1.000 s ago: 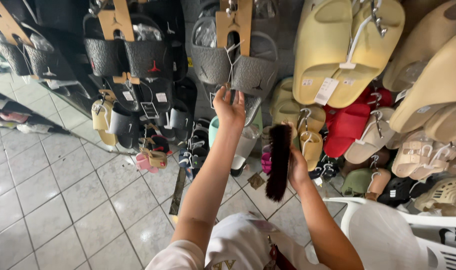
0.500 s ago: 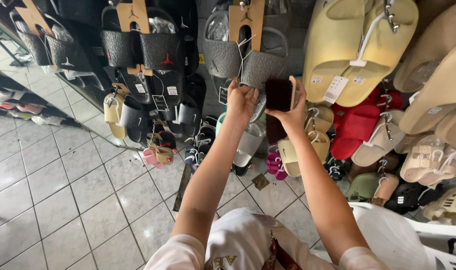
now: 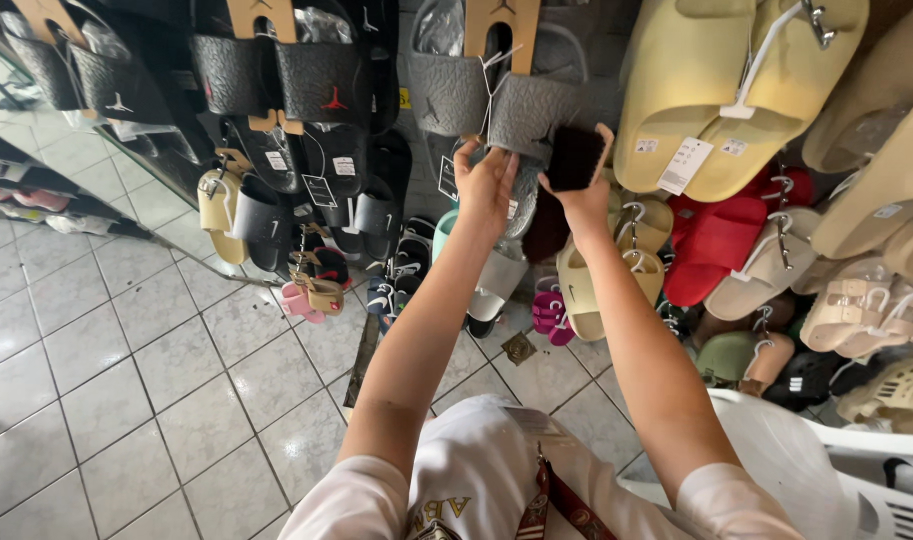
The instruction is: The person cleans a pair of grey slides using a brush, then picks up and replaces several pairs of clogs on a display rack.
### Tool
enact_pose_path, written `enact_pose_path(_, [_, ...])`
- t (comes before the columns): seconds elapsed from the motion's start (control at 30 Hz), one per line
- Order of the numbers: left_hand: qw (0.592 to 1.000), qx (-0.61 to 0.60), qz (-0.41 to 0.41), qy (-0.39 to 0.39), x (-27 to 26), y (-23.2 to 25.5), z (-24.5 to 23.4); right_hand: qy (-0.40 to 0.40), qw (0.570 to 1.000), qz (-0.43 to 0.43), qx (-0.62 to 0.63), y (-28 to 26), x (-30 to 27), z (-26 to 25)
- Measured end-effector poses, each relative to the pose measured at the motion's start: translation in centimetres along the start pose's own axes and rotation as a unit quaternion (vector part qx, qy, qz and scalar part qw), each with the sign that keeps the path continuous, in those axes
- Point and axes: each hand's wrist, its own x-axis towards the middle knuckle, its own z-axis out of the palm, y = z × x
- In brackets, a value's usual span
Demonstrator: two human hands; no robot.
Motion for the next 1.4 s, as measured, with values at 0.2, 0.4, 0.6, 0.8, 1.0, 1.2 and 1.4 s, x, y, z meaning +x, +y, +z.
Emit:
enact_pose_path(0.2, [1.000, -0.013, -0.006, -0.026, 0.4, -0.2, 0.3, 0.134, 0.991, -0.018, 0.003, 2.1, 2.4, 0.8])
enact_pose_path(0.4, [0.998, -0.043, 0.049, 0.002, 0.3, -0.2, 1.3, 0.153, 0.974, -0.130, 0.100, 1.0, 4.2, 1.4])
enact_pose_path(0.6, [0.997, -0.042, 0.057, 0.009, -0.4, 0.4, 0.9, 0.095, 0.963, -0.232, 0.102, -0.2, 3.8, 0.5])
enact_pose_path(0.8, [0.998, -0.043, 0.038, 0.023, -0.4, 0.1, 0.2, 0.105, 0.969, -0.214, 0.066, -0.1, 3.5, 0.1])
enact_pose_path(1.0, [0.999, -0.022, 0.043, 0.006, -0.4, -0.6, 0.2, 0.117, 0.970, -0.206, 0.057, 1.7, 1.9, 0.2])
enact_pose_path(1.2, [0.998, -0.035, 0.042, -0.041, 0.2, 0.0, -1.6, 0.087, 0.976, -0.182, 0.087, 1.2, 0.9, 0.0])
enact_pose_path(1.4, [0.986, -0.097, -0.037, -0.133, 0.8, 1.3, -3.7, 0.080, 0.975, -0.177, 0.107, 0.5, 1.2, 0.1])
